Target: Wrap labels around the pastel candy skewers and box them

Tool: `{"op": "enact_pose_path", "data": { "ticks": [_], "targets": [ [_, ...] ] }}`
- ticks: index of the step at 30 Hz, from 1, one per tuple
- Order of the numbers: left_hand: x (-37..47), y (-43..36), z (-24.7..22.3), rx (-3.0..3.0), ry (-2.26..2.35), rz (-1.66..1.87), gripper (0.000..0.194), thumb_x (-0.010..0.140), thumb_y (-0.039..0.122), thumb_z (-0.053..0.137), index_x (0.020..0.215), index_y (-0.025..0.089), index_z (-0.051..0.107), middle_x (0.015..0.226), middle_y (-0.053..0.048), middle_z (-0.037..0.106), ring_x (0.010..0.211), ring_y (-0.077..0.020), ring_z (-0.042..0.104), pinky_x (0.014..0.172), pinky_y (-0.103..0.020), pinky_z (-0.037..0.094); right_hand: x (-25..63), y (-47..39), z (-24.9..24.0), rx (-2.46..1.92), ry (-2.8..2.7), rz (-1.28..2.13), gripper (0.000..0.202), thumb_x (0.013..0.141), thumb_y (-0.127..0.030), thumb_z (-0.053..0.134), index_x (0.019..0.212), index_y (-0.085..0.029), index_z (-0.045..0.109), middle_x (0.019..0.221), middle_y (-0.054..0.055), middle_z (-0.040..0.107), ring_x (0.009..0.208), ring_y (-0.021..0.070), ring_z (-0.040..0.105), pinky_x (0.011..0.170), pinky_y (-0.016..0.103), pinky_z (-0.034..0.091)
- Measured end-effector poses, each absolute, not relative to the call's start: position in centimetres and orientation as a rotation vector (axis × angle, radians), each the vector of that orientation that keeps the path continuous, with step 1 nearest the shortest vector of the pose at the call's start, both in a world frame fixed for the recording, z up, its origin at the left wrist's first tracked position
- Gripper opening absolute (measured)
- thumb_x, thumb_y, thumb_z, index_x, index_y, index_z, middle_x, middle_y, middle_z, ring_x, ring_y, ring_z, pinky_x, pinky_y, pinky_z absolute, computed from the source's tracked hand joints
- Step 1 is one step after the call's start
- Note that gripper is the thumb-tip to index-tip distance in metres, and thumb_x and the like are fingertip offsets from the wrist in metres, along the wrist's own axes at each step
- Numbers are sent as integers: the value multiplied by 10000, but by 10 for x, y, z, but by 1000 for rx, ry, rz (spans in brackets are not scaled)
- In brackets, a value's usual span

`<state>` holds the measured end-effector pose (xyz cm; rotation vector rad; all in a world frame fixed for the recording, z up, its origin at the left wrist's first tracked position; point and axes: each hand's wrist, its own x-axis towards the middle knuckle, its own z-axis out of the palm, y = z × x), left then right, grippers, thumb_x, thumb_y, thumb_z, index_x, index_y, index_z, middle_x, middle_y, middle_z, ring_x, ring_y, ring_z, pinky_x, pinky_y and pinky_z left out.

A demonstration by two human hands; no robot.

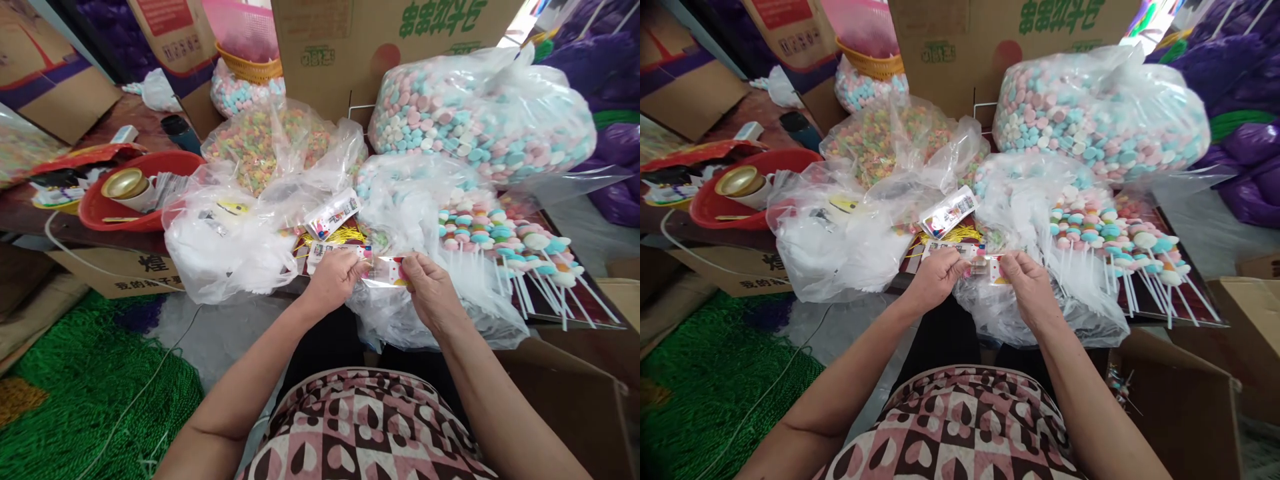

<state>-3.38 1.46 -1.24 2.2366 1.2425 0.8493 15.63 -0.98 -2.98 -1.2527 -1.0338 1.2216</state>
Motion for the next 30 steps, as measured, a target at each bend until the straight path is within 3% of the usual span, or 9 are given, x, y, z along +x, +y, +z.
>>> {"op": "enact_pose_path", "data": {
  "ticks": [3, 8, 13, 17, 21, 23, 28, 30],
  "targets": [
    [-23, 10, -11, 2103, 1204, 880, 419, 970, 443, 380, 620, 213, 376, 647, -6, 470, 661, -155, 435, 656, -305, 337, 157, -17, -25, -1183, -1033, 1261, 321, 688, -449, 795, 905, -229, 709, 704, -15, 644, 623, 144, 550, 615, 284, 465],
    [-4, 0, -10, 1578, 1070, 814, 271, 909, 464, 506, 833, 206, 537, 733, 14, 571, 692, -143, 526, 668, -267, 400, 162, -26, -27, -1246, -919, 1145, 304, 731, -485, 752, 657, -208, 650, 509, -40, 533, 491, 115, 442, 513, 261, 369],
    [13, -2, -14, 1497, 1105, 869, 377, 917, 531, 463, 719, 210, 462, 591, 40, 486, 603, -130, 490, 632, -265, 386, 175, -32, -20, -1315, -1009, 1081, 465, 819, -559, 645, 530, -208, 550, 466, -30, 505, 495, 117, 441, 533, 259, 369],
    [25, -3, -13, 1468, 1095, 820, 417, 887, 582, 493, 698, 210, 470, 556, 48, 459, 543, -122, 461, 570, -258, 362, 188, -34, -17, -1200, -889, 1161, 323, 687, -503, 778, 707, -208, 647, 607, -29, 597, 548, 127, 507, 556, 257, 421],
    [36, -4, -19, 1381, 1025, 776, 395, 852, 598, 554, 829, 204, 555, 579, 53, 505, 498, -106, 433, 528, -246, 339, 199, -39, -22, -1261, -803, 1129, 406, 722, -549, 740, 593, -210, 559, 434, -63, 471, 419, 95, 382, 461, 239, 318],
    [40, -4, -24, 1362, 1027, 793, 412, 840, 607, 570, 799, 197, 570, 551, 53, 500, 478, -98, 405, 510, -243, 317, 203, -42, -24, -1324, -835, 1081, 474, 770, -589, 682, 535, -210, 522, 415, -54, 445, 417, 98, 378, 452, 243, 308],
    [50, -2, -33, 1315, 1025, 827, 471, 829, 640, 569, 669, 199, 527, 450, 70, 401, 438, -87, 334, 497, -242, 312, 211, -44, -25, -1276, -816, 1174, 371, 680, -560, 769, 718, -204, 671, 613, -26, 586, 503, 121, 500, 483, 253, 414],
    [55, -2, -32, 1300, 1012, 819, 451, 819, 638, 584, 710, 201, 560, 470, 66, 422, 438, -89, 346, 490, -243, 316, 214, -45, -25, -1295, -810, 1174, 377, 676, -563, 768, 693, -204, 656, 573, -35, 564, 471, 114, 481, 456, 246, 394]
  ]
}}
